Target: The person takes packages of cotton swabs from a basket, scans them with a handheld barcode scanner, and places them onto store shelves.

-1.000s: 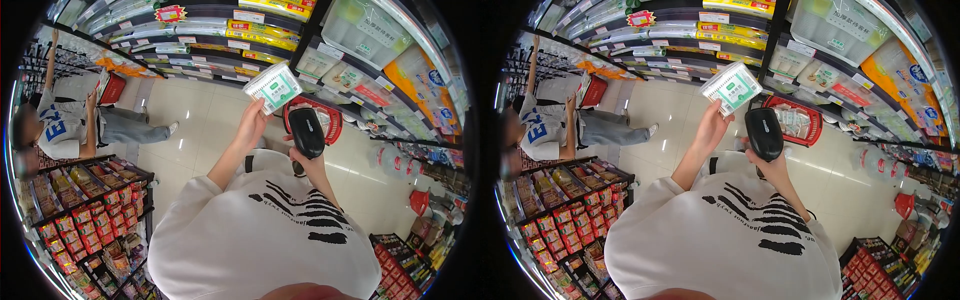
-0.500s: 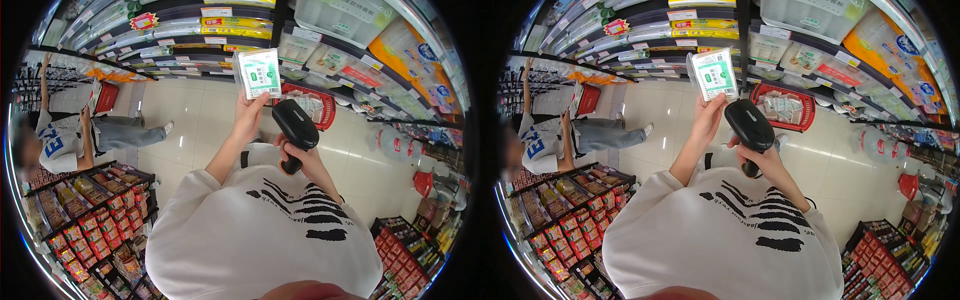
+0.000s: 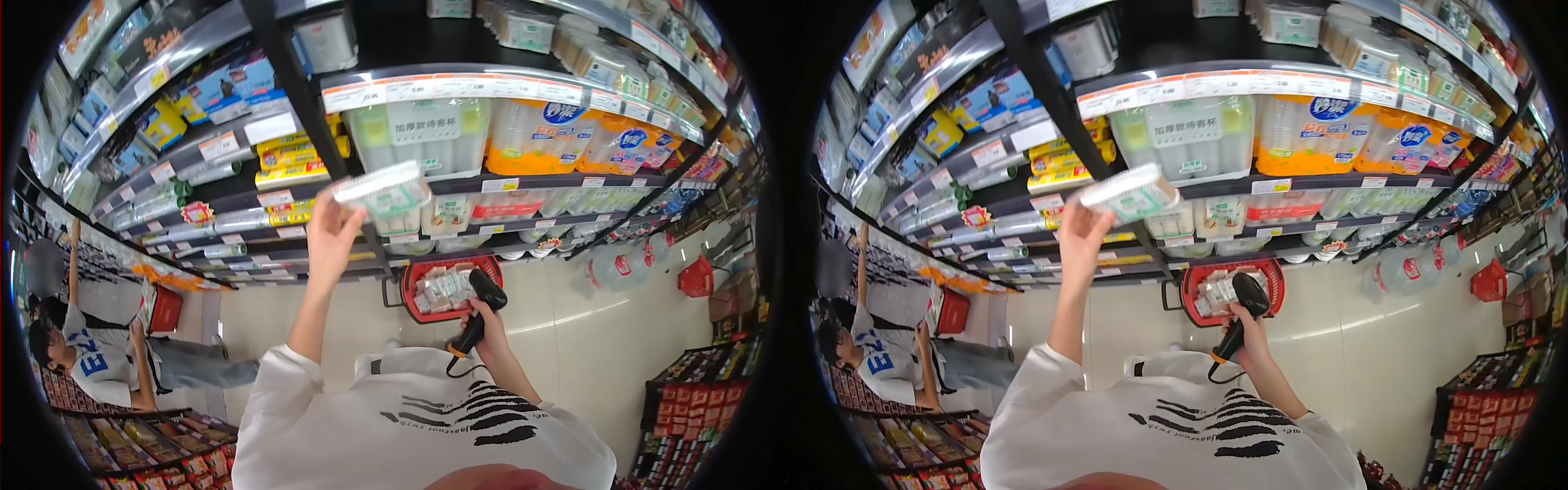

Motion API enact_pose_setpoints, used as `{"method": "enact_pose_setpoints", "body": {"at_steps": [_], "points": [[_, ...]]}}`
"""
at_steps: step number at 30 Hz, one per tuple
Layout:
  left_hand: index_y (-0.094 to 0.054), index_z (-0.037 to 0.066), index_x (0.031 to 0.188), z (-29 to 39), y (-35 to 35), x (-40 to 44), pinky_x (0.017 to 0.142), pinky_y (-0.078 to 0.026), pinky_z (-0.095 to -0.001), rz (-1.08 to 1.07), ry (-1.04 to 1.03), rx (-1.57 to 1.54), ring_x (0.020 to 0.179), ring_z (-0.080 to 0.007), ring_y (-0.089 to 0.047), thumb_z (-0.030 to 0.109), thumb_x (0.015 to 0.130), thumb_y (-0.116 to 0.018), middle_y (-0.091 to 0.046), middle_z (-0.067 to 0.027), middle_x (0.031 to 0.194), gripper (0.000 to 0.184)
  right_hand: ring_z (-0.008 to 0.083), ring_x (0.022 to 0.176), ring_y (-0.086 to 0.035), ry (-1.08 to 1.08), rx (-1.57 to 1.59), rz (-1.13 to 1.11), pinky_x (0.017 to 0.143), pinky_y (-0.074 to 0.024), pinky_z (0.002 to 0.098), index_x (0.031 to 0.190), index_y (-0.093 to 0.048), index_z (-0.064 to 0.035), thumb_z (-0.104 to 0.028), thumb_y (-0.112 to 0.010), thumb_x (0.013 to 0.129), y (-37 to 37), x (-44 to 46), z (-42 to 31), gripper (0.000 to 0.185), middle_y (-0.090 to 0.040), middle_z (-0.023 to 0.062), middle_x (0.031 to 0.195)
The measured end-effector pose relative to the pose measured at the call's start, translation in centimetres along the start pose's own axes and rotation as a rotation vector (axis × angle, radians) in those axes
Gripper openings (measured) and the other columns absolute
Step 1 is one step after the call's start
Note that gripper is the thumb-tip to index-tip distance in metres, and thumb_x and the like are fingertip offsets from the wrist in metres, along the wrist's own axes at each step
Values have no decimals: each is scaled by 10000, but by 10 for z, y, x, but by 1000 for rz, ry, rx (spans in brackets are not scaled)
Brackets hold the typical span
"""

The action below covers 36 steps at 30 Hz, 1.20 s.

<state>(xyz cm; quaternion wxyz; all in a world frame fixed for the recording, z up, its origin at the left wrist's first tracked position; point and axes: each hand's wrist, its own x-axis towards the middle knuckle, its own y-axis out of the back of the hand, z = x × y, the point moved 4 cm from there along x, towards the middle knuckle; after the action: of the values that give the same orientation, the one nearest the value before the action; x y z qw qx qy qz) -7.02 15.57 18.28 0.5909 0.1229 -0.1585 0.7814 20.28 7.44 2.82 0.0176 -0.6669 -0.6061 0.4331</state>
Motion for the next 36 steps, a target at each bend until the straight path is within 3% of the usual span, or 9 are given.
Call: {"method": "enact_pose_setpoints", "body": {"at_steps": [6,8,12,17,20,30,33,34,36], "points": [[-532,-81,1058,72,-108,128,725,-479,-230,-181,-264,216,802,-122,-602,95,797,-691,-644,-80,884,352,147,691,-526,18,103,7,601,-447,287,980,-487,-46,-151,-625,830,29,9,-19,229,-549,72,885],[-588,-52,1037,65,-156,174,724,-458,-228,-362,-171,80,771,-94,-565,116,804,-676,-658,-73,897,301,156,698,-524,20,151,13,607,-449,289,981,-478,-64,-139,-616,835,37,10,-30,215,-539,73,879],[-631,-70,940,31,-227,261,638,-487,-222,-311,-250,190,681,-112,-633,97,776,-681,-685,-116,816,239,158,696,-531,65,202,18,611,-451,292,966,-489,-52,-139,-614,835,58,11,-54,202,-542,63,851],[-647,34,760,-19,-279,318,659,-493,-374,-367,-282,742,662,-251,-645,318,743,-645,-649,-126,683,285,145,682,-540,103,173,83,640,-453,279,910,-543,-42,-200,-628,826,93,17,-76,198,-549,40,762],[-641,10,800,-16,-299,323,652,-478,-401,-369,-415,1005,707,-311,-635,363,785,-606,-634,-180,716,355,141,689,-546,142,160,101,653,-456,276,910,-546,-42,-207,-630,828,106,16,-90,203,-554,43,763],[-641,-9,852,-20,-310,337,721,-476,-373,-393,-300,910,787,-302,-650,419,727,-644,-659,-166,771,446,133,702,-553,116,155,118,653,-470,284,954,-550,-53,-199,-640,822,98,29,-108,216,-571,32,820],[-608,-32,934,-12,-310,329,686,-466,-354,-480,-509,974,713,-254,-611,557,728,-648,-630,-152,777,625,137,691,-560,74,105,102,652,-474,284,942,-557,-58,-196,-644,817,93,36,-107,206,-575,34,809],[-601,-44,979,-4,-307,325,724,-471,-361,-619,-353,1067,779,-274,-619,563,732,-644,-635,-184,827,657,140,684,-564,57,84,81,652,-476,284,936,-561,-62,-198,-647,815,88,41,-100,201,-577,35,804],[-605,-1,1047,20,-285,288,738,-497,-386,-476,-435,1055,806,-282,-639,432,824,-597,-654,-192,870,488,142,670,-565,57,45,102,647,-477,282,926,-568,-73,-204,-645,819,94,52,-86,186,-571,33,769]]}}
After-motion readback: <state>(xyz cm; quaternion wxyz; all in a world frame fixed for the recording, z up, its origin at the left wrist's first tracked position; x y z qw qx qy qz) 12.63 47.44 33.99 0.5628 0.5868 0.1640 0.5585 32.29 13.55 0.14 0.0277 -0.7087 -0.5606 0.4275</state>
